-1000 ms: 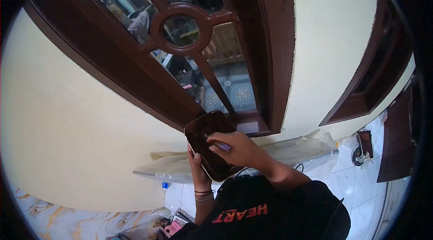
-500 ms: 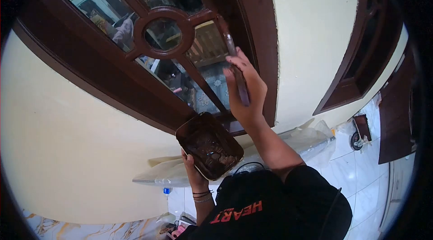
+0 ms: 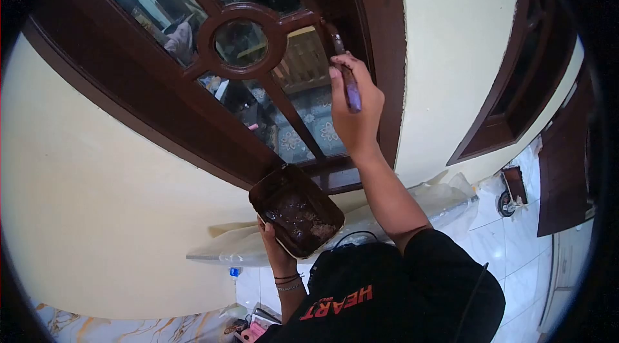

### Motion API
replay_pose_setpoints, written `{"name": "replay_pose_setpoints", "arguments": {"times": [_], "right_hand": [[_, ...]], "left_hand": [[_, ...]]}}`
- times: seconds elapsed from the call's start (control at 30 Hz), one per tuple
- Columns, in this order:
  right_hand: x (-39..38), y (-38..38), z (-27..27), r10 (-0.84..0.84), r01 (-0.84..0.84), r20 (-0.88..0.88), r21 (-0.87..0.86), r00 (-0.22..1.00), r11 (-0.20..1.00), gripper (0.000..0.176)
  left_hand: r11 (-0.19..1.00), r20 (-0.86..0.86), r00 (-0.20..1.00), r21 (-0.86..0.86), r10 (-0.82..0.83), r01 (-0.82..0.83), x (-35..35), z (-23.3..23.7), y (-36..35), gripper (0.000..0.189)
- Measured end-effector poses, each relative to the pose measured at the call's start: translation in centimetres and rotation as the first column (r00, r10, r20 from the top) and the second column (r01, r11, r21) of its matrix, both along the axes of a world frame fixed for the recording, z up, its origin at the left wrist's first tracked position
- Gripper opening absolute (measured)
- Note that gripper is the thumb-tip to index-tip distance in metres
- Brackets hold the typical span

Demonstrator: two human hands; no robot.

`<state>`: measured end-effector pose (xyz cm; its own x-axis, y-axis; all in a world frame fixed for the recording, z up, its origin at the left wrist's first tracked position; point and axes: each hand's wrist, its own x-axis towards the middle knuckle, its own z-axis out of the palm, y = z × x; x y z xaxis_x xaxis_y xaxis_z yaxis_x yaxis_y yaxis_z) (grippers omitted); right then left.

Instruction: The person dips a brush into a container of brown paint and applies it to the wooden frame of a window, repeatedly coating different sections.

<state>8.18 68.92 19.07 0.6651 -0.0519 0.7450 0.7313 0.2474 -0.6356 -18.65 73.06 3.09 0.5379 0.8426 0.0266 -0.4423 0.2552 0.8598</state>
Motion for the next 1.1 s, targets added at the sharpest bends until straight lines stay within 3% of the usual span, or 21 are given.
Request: {"name": "replay_pose_setpoints", "arguments": {"times": [0.13, 0.33, 0.4, 0.43, 0.5, 0.53, 0.67, 0.77, 0.83, 0.9, 0.97, 1.0, 1.1], "right_hand": [[-0.1, 0.0, 0.8, -0.062, 0.064, 0.058, -0.027, 0.996, 0.998, 0.017], [-0.1, -0.1, 2.6, 0.07, -0.071, -0.013, -0.048, 0.997, 0.996, 0.019], [0.0, 1.0, 1.8, -0.101, 0.133, 0.269, -0.102, 0.958, 0.986, 0.018], [-0.1, 0.9, 1.7, -0.106, 0.137, 0.271, -0.101, 0.957, 0.985, 0.018], [-0.6, 0.6, 1.7, -0.064, 0.062, 0.25, 0.015, 0.966, 0.998, 0.016], [-1.0, 0.5, 2.0, -0.114, 0.109, 0.252, 0.033, 0.961, 0.994, 0.014], [-0.9, 2.3, 2.1, -0.152, 0.139, 0.238, 0.071, 0.959, 0.988, 0.013], [-2.3, 4.0, 1.9, -0.044, 0.036, 0.261, 0.034, 0.964, 0.999, 0.013], [-3.4, 4.4, 1.7, 0.131, -0.133, 0.192, -0.005, 0.973, 0.991, 0.016], [-2.8, 4.4, 1.2, 0.05, -0.056, 0.234, 0.017, 0.971, 0.998, 0.015], [-1.8, 3.5, 1.2, -0.003, -0.01, 0.087, 0.137, 0.996, 0.991, 0.013], [-1.1, 3.4, 1.1, -0.107, 0.096, 0.074, 0.139, 0.991, 0.986, 0.012], [-2.0, 4.0, 0.7, -0.001, -0.002, 0.034, 0.09, 0.999, 0.996, 0.01]], "left_hand": [[1.0, -0.018, 1.0, -0.028, 0.002, -0.003, -0.2, -0.5, 0.4, 0.06], [1.0, 0.003, 1.0, -0.019, -0.006, 0.006, 0.2, -0.2, 0.3, 0.06], [1.0, -0.001, 1.0, -0.009, -0.014, 0.014, 0.3, -0.3, 0.4, 0.06], [1.0, -0.006, 1.0, 0.005, -0.018, 0.018, 0.4, -0.2, 0.4, 0.06], [0.999, 0.024, 0.999, -0.031, -0.032, 0.033, 0.8, 0.4, 0.1, 0.067], [0.996, 0.048, 0.998, -0.073, -0.039, 0.043, 0.8, 0.7, -0.1, 0.074], [0.997, 0.041, 0.999, -0.072, -0.025, 0.027, 0.7, 0.4, -0.2, 0.074], [0.996, 0.02, 0.999, -0.075, -0.037, 0.038, 0.8, 0.8, -0.4, 0.073], [0.996, 0.035, 0.999, -0.071, -0.042, 0.044, 0.6, 0.7, -0.3, 0.071], [0.996, 0.035, 0.999, -0.081, -0.02, 0.023, 0.4, 0.8, -0.3, 0.071], [0.996, 0.037, 0.999, -0.093, 0.008, -0.004, -0.2, 0.6, -0.3, 0.07], [0.996, 0.034, 0.999, -0.091, 0.026, -0.023, -0.4, 0.3, -0.2, 0.069], [0.998, 0.013, 0.999, -0.05, 0.032, -0.031, -0.7, -0.4, 0.3, 0.064]]}}
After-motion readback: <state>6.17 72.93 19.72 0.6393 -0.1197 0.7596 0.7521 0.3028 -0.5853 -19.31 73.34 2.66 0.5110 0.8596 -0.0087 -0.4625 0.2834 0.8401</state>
